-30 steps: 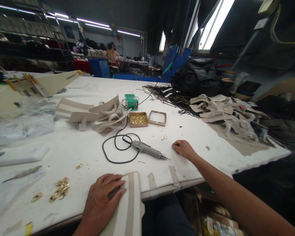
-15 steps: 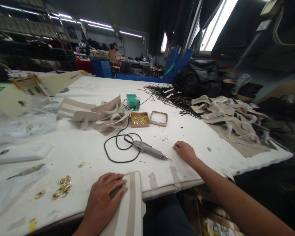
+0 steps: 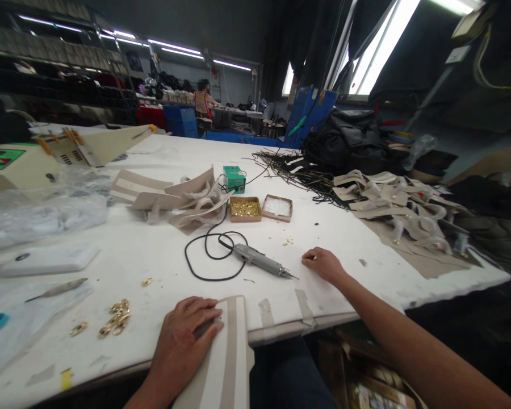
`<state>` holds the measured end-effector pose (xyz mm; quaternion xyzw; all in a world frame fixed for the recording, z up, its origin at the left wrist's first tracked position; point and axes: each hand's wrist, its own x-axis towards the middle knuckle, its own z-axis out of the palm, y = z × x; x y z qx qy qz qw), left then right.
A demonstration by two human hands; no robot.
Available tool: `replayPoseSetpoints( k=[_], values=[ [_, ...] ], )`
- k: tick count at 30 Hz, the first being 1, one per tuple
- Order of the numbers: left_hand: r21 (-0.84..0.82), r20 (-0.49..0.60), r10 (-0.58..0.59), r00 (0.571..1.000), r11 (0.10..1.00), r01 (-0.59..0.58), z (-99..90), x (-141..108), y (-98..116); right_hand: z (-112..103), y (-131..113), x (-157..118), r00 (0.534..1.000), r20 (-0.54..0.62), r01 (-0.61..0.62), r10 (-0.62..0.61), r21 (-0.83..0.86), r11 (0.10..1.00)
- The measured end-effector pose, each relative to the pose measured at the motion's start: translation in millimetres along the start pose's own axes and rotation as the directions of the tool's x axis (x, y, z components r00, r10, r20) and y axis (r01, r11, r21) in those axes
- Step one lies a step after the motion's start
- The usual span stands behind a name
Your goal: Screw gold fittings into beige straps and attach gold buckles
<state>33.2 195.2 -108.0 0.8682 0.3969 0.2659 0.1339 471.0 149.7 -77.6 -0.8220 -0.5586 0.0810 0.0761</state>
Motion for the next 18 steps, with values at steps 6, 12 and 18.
replayPoseSetpoints(
  k=[6,12,18],
  values=[
    [-0.045,0.021,-0.016,1.000,0.999,0.017,-1.3,0,2,-6,-9,12,0.999,0.030,0.042,-0.039,-0.131,0.991],
    [-0.095,0.048,-0.077,0.996,0.992,0.081,-8.5,-2,15,2,-15,3,0.997,0.001,0.075,-0.077,-0.258,0.963],
    [-0.135,0.042,-0.111,0.993,0.984,0.116,-14.2,-3,28,8,-11,-3,0.998,-0.054,0.022,-0.038,-0.268,0.963]
  ],
)
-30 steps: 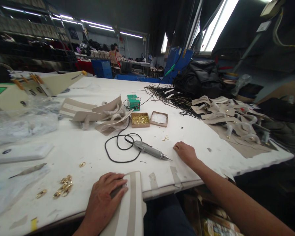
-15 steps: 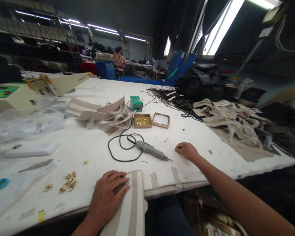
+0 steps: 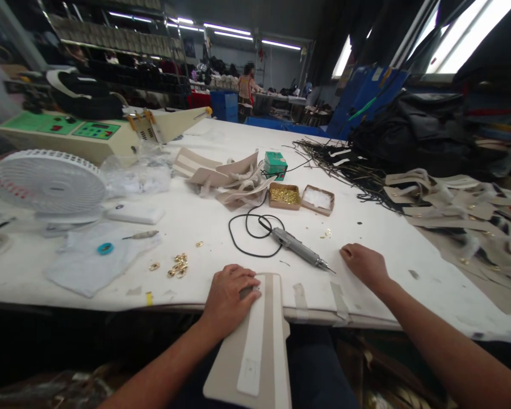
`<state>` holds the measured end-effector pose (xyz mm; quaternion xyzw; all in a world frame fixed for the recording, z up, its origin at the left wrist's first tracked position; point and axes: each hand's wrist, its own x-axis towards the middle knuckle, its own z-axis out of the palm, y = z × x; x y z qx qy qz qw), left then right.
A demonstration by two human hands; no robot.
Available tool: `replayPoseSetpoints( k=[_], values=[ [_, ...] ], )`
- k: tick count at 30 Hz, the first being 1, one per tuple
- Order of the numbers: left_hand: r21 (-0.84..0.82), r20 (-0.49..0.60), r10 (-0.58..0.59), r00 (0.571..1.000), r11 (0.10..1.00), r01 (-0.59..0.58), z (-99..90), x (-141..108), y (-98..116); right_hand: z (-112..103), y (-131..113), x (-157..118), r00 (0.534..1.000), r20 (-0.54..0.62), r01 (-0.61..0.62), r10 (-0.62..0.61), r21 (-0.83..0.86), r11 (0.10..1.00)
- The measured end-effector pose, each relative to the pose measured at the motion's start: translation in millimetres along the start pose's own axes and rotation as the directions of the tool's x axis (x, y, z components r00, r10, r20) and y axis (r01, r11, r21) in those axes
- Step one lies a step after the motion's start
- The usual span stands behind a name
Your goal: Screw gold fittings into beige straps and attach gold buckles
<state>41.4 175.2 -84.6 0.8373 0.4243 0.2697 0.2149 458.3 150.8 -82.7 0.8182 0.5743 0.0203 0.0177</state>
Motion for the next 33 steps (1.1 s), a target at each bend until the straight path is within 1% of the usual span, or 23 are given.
replayPoseSetpoints(
  k=[5,8,9,11,13,14,15,17,19,21,23,25,29,33],
  values=[
    [-0.006,-0.002,0.003,1.000,1.000,-0.003,1.5,-4,5,2,2,-1,0.998,0.002,-0.058,0.058,0.026,0.998],
    [-0.015,-0.007,0.005,1.000,1.000,-0.005,3.1,-7,4,-5,1,-6,0.994,-0.024,-0.106,0.108,0.048,0.993],
    [-0.019,-0.008,0.007,1.000,1.000,-0.007,3.6,-8,4,-10,-2,-10,0.990,-0.044,-0.126,0.131,0.096,0.987],
    [-0.025,-0.009,0.013,1.000,1.000,-0.013,4.7,-9,3,-21,-16,-23,0.982,-0.080,-0.142,0.173,0.296,0.945],
    [-0.028,-0.012,0.018,1.000,0.999,-0.018,5.7,-11,2,-33,-43,-42,0.981,-0.080,-0.104,0.174,0.542,0.834],
    [-0.030,-0.016,0.019,1.000,0.999,-0.020,6.3,-11,1,-37,-61,-53,0.987,-0.062,-0.075,0.146,0.627,0.775],
    [-0.031,-0.020,0.020,1.000,0.999,-0.020,6.8,-11,1,-40,-81,-65,0.996,-0.033,-0.041,0.087,0.679,0.733],
    [-0.033,-0.026,0.022,0.999,0.999,-0.023,7.5,-12,0,-41,-122,-85,0.997,0.046,0.010,-0.069,0.758,0.652],
    [-0.030,-0.024,0.027,0.999,0.999,-0.027,7.7,-12,-1,-38,-159,-98,0.969,0.112,0.041,-0.218,0.802,0.596],
    [-0.030,-0.019,0.029,0.999,0.999,-0.030,7.2,-12,-1,-33,-184,-103,0.943,0.110,0.099,-0.315,0.809,0.579],
    [-0.033,-0.013,0.028,1.000,0.999,-0.029,6.3,-12,0,-29,-197,-101,0.928,0.071,0.167,-0.365,0.797,0.580],
    [-0.037,-0.008,0.027,1.000,0.999,-0.028,5.5,-12,-1,-26,-201,-98,0.920,0.055,0.198,-0.388,0.789,0.582],
    [-0.041,-0.008,0.031,0.999,0.999,-0.031,5.1,-13,-2,-21,-202,-94,0.912,0.097,0.178,-0.399,0.782,0.597],
    [-0.054,-0.015,0.034,0.999,0.998,-0.035,6.2,-13,-4,-18,-205,-96,0.905,0.091,0.195,-0.416,0.779,0.596]
  ],
)
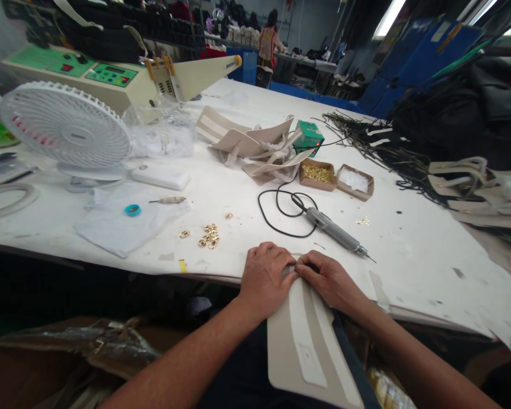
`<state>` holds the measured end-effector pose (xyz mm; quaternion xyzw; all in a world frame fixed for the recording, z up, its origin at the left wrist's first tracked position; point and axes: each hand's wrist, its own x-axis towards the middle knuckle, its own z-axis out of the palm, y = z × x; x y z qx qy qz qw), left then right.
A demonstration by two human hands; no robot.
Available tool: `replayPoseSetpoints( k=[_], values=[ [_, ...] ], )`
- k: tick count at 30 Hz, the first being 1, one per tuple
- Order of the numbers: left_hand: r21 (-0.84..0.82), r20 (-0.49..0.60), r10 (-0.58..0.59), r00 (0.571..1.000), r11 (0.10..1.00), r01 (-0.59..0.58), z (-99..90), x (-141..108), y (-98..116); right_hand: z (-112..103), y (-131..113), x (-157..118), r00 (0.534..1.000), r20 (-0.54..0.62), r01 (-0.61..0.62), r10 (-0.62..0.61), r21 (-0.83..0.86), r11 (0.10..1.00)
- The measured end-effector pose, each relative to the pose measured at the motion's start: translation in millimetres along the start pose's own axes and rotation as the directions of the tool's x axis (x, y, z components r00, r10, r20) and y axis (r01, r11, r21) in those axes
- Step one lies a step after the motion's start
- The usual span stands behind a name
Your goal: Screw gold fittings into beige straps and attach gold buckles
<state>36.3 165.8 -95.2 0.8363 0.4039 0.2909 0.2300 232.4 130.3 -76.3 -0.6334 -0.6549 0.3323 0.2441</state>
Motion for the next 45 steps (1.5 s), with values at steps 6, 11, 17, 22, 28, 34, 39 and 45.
replayPoseSetpoints(
  k=[6,11,17,22,28,34,39,45],
  values=[
    [-0.007,0.003,0.004,1.000,1.000,-0.004,-0.2,0,-2,1,-4,4,1.000,-0.001,0.008,-0.008,-0.007,1.000],
    [-0.007,0.009,-0.007,1.000,1.000,0.007,-2.7,0,0,1,-10,6,0.996,-0.030,-0.089,0.090,0.010,0.996],
    [-0.003,0.002,-0.005,1.000,1.000,0.005,-2.9,-2,-1,2,-15,4,0.989,-0.046,-0.137,0.138,0.038,0.990],
    [-0.018,0.017,-0.026,1.000,0.999,0.026,-3.0,-2,-1,-1,-10,11,0.988,-0.001,-0.152,0.153,0.089,0.984],
    [-0.003,0.017,-0.028,0.999,1.000,0.028,-4.9,-3,2,-7,-3,27,0.961,0.197,-0.229,0.196,0.161,0.960],
    [0.005,0.018,-0.023,1.000,1.000,0.023,-4.4,-1,2,-5,-3,20,0.983,0.112,-0.164,0.149,0.147,0.975],
    [0.016,0.025,-0.022,0.999,1.000,0.022,-3.0,0,2,-1,-4,11,0.994,0.031,-0.108,0.105,0.121,0.987],
    [0.018,0.017,-0.037,0.999,0.999,0.037,-3.1,1,2,-23,3,11,0.993,-0.074,-0.088,0.093,0.066,0.994]
  ],
)
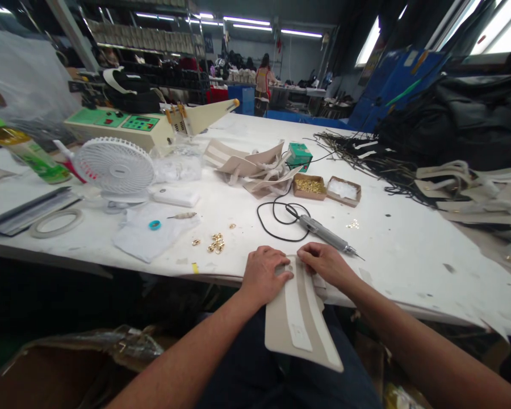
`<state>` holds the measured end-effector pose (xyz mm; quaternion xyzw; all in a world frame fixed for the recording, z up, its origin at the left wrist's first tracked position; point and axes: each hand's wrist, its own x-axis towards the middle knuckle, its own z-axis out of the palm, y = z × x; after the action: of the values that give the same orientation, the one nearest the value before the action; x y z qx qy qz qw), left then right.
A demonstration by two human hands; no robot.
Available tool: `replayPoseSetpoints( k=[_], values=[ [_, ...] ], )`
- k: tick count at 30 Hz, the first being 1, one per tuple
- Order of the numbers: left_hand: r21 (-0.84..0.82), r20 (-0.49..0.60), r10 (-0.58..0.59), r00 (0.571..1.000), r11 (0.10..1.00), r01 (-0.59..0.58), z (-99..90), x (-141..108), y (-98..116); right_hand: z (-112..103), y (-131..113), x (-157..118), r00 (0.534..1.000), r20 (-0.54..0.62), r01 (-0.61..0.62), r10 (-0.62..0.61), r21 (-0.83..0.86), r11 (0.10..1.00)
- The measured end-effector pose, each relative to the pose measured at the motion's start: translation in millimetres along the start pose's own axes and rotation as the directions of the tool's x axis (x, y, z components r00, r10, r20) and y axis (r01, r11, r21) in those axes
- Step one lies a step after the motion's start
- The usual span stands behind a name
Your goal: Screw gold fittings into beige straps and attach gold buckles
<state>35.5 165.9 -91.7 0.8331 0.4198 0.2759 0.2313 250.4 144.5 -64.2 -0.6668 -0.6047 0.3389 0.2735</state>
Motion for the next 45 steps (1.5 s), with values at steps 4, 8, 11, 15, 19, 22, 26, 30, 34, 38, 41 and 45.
replayPoseSetpoints(
  k=[4,8,11,15,19,22,26,30,34,38,41,45],
  values=[
    [-0.027,0.004,-0.022,1.000,0.999,0.023,-1.9,0,1,-32,19,11,0.923,-0.353,0.015,-0.155,-0.369,0.929],
    [-0.038,0.009,-0.042,0.999,0.998,0.043,-2.1,0,2,-48,41,33,0.936,-0.335,-0.072,-0.104,-0.474,0.878],
    [-0.029,0.005,-0.038,0.999,0.999,0.038,-0.7,0,1,-52,48,45,0.952,-0.304,-0.081,-0.037,-0.366,0.927],
    [-0.025,0.007,-0.032,0.999,0.999,0.032,1.0,-1,-1,-60,39,42,0.964,-0.265,-0.069,0.021,-0.173,0.983],
    [-0.012,0.018,-0.023,1.000,1.000,0.023,1.4,1,-1,-54,4,21,0.959,-0.244,0.035,0.146,0.613,0.789],
    [0.000,0.031,-0.025,0.999,1.000,0.025,1.4,3,0,-32,-30,8,0.953,-0.250,0.150,0.173,0.882,0.447],
    [0.008,0.037,-0.021,0.999,1.000,0.021,2.2,4,0,4,-58,4,0.905,-0.409,0.301,0.114,0.807,0.507],
    [0.000,0.035,-0.023,0.999,1.000,0.023,2.7,4,1,25,-62,6,0.879,-0.476,0.388,0.001,0.719,0.577],
    [0.000,0.048,-0.033,0.998,0.999,0.034,1.3,4,1,33,-56,9,0.863,-0.502,0.410,-0.047,0.643,0.647],
    [0.000,0.050,-0.025,0.998,1.000,0.025,1.1,4,0,38,-50,10,0.874,-0.483,0.394,-0.060,0.631,0.668],
    [0.000,0.046,-0.015,0.999,1.000,0.015,1.7,3,-1,40,-48,11,0.869,-0.490,0.395,-0.061,0.615,0.682],
    [0.002,0.056,-0.016,0.998,1.000,0.016,1.4,3,-1,42,-46,12,0.860,-0.506,0.399,-0.058,0.599,0.694]
  ],
)
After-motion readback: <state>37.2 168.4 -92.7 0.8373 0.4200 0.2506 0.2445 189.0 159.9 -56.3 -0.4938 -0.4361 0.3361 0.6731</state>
